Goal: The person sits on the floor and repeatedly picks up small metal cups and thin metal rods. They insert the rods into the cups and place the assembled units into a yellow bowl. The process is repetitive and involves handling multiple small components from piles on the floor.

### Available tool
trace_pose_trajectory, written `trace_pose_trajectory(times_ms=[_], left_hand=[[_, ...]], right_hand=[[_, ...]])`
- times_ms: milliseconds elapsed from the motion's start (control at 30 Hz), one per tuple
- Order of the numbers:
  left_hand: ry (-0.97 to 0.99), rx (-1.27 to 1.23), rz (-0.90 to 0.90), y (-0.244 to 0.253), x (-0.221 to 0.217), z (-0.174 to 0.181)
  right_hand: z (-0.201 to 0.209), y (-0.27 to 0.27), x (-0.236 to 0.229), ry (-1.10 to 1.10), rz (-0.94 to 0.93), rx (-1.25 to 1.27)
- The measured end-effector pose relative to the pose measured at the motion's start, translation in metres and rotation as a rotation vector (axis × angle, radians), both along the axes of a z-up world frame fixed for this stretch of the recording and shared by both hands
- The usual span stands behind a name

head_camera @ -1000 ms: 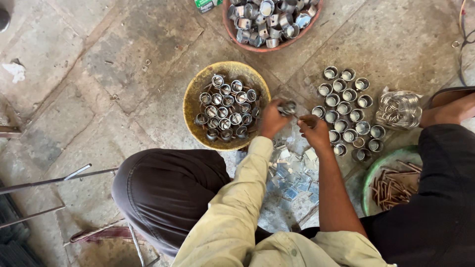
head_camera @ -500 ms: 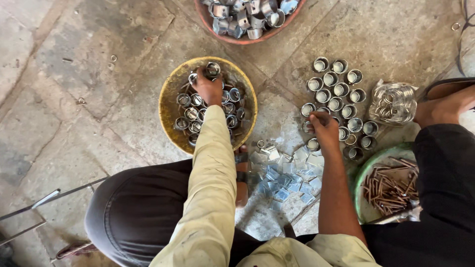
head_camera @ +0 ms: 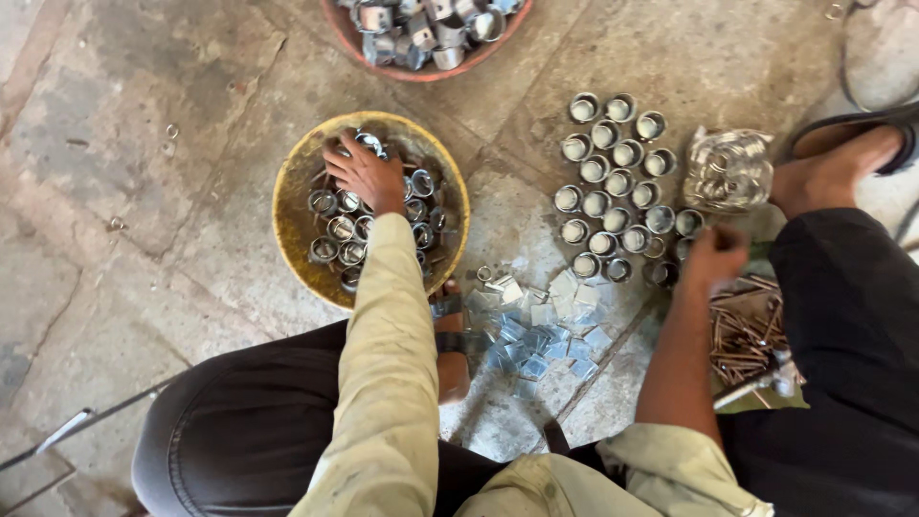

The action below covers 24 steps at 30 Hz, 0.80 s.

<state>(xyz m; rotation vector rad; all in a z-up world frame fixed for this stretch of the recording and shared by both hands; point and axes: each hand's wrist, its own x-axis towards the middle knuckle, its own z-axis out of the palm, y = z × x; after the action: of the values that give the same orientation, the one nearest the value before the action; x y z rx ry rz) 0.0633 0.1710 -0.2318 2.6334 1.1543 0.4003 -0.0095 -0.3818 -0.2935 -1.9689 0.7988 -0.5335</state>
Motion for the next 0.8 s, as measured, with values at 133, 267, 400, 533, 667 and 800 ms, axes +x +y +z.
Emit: trace_pose_trajectory(times_ms=[133, 267, 400, 533, 667, 800], left_hand=[[-0.501, -0.037, -0.556, -0.097, -0.021, -0.009], [-0.148, -0.3, -1.073, -0.204, -0.046, -0.015], [0.218, -0.27, -0.918, -0.253, -0.064, -0.032], [0.199, -0.306, -0.827, -0.254, -0.062, -0.054], [-0.17, -0.513, -0.872, -0.229, -0.067, -0.089], [-0.268, -0.961, -0.712, -0.203, -0.066, -0.096]], right_hand=[[-0.003, -0.033, -0.04, 0.406, -0.438, -0.106], [-0.002, -0.03, -0.081, 0.769, -0.529, -0.236], [-0.012, -0.021, -0.095, 0.88, -0.421, -0.201], [-0.011, -0.019, -0.087, 0.856, -0.497, -0.031], [-0.01, -0.007, -0.074, 0.668, -0.639, -0.008], [0.0, 0.03, -0.036, -0.272, -0.205, -0.222]])
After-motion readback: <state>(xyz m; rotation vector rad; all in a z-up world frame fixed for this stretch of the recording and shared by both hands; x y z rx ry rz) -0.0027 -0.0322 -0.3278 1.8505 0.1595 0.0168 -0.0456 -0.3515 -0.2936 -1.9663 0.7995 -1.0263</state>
